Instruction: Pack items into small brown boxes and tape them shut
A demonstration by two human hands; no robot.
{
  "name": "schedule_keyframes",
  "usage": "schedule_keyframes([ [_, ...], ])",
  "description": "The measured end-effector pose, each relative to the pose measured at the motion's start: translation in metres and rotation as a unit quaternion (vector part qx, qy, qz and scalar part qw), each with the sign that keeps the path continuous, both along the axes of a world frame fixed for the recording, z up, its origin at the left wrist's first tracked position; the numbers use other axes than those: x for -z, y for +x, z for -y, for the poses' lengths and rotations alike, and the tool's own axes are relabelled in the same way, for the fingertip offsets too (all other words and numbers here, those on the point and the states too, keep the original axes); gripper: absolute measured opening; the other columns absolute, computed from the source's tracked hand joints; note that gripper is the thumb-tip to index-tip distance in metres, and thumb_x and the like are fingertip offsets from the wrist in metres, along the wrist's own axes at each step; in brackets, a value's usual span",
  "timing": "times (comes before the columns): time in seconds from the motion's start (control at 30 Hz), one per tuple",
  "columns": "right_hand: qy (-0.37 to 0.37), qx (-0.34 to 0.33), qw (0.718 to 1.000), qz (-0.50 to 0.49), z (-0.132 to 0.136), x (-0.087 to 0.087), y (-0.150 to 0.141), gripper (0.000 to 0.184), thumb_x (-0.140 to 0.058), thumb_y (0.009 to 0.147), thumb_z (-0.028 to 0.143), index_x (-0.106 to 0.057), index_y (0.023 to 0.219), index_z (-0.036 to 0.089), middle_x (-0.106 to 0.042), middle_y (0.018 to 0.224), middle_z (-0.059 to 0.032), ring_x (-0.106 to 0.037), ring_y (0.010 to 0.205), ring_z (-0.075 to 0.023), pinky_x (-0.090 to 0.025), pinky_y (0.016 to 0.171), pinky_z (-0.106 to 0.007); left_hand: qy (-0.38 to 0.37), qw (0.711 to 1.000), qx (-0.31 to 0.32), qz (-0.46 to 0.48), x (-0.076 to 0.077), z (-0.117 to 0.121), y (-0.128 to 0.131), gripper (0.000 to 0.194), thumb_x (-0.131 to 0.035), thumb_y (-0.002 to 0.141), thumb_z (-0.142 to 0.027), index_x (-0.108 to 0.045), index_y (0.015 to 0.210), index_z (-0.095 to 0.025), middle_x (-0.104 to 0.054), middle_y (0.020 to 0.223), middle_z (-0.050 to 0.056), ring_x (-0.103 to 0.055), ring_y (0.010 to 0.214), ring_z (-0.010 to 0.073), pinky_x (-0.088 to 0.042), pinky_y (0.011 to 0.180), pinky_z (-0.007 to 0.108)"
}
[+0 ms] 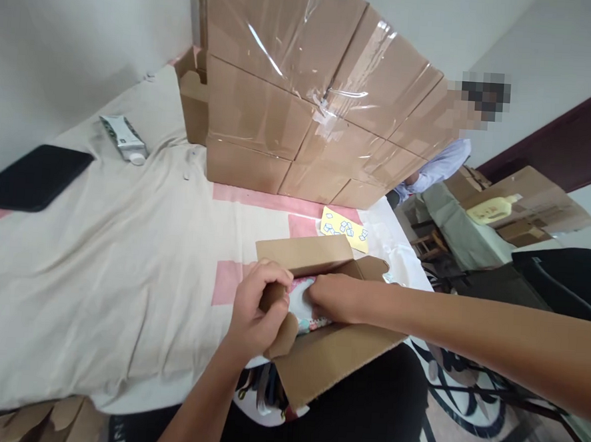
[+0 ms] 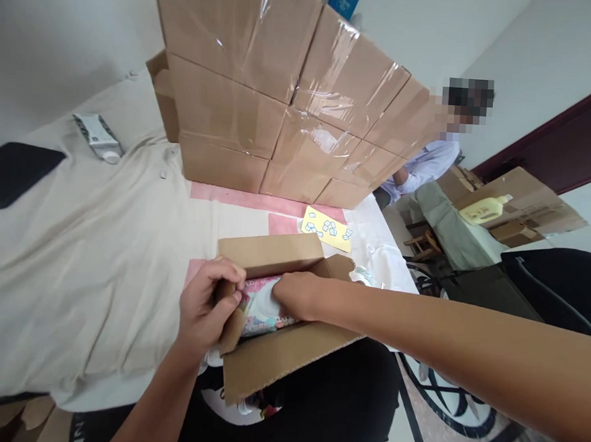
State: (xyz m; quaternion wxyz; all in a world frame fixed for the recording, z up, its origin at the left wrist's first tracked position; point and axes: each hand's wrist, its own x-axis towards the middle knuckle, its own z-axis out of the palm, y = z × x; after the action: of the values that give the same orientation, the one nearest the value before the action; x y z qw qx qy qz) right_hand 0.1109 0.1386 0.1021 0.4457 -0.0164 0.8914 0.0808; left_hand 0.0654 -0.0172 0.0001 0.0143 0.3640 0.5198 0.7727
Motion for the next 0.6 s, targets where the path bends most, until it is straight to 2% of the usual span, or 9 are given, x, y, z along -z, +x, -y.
schedule_keyframes([
  [0.1,-0.016,0.023,1.000,-0.008,-0.002,0.010,-0.001,0.018,-0.070,0.089,0.025,-0.079,0.097,0.012,-0.077,0.094,-0.0131,-0.069,0.076,-0.0233,-0.035,0.056,-0.029,0.011,1.000,0.011,0.001,0.001,0.001,0.000,0.026,-0.053,0.083,-0.001,-0.056,0.098,-0.022,-0.057,0.085,-0.001,-0.055,0.083,0.0157,-0.041,0.073,0.036],
  [0.2,-0.018,0.023,1.000,-0.011,-0.003,0.015,-0.001,0.014,-0.068,0.088,0.017,-0.080,0.095,0.013,-0.078,0.094,-0.0123,-0.070,0.077,-0.0224,-0.037,0.058,-0.028,0.023,1.000,0.021,-0.002,0.002,0.002,0.000,0.023,-0.054,0.085,-0.002,-0.055,0.098,-0.021,-0.056,0.084,-0.001,-0.054,0.082,0.0154,-0.040,0.071,0.036],
  [0.3,-0.019,0.022,1.000,-0.006,-0.003,0.016,-0.005,0.013,-0.069,0.087,0.015,-0.080,0.093,0.013,-0.078,0.092,-0.0122,-0.071,0.079,-0.0233,-0.037,0.057,-0.028,0.029,0.999,0.033,-0.001,0.003,0.004,0.001,0.022,-0.053,0.085,-0.001,-0.055,0.098,-0.020,-0.056,0.086,0.000,-0.054,0.082,0.0159,-0.040,0.072,0.038],
  [0.47,-0.016,-0.005,1.000,0.013,-0.003,0.015,-0.012,0.012,-0.072,0.087,0.023,-0.079,0.092,0.014,-0.078,0.089,-0.0107,-0.071,0.080,-0.0235,-0.036,0.056,-0.029,0.040,0.998,0.038,-0.034,0.006,0.007,-0.002,0.021,-0.051,0.085,0.000,-0.053,0.095,-0.018,-0.056,0.085,0.001,-0.053,0.082,0.0160,-0.040,0.071,0.038],
  [0.6,-0.008,-0.023,1.000,-0.001,-0.003,0.016,-0.011,0.013,-0.069,0.086,0.017,-0.079,0.092,0.014,-0.079,0.089,-0.0104,-0.070,0.076,-0.0207,-0.034,0.052,-0.028,0.049,0.997,0.034,-0.040,0.008,0.005,-0.003,0.021,-0.051,0.085,0.001,-0.054,0.096,-0.017,-0.057,0.086,0.002,-0.053,0.084,0.0161,-0.042,0.072,0.037],
])
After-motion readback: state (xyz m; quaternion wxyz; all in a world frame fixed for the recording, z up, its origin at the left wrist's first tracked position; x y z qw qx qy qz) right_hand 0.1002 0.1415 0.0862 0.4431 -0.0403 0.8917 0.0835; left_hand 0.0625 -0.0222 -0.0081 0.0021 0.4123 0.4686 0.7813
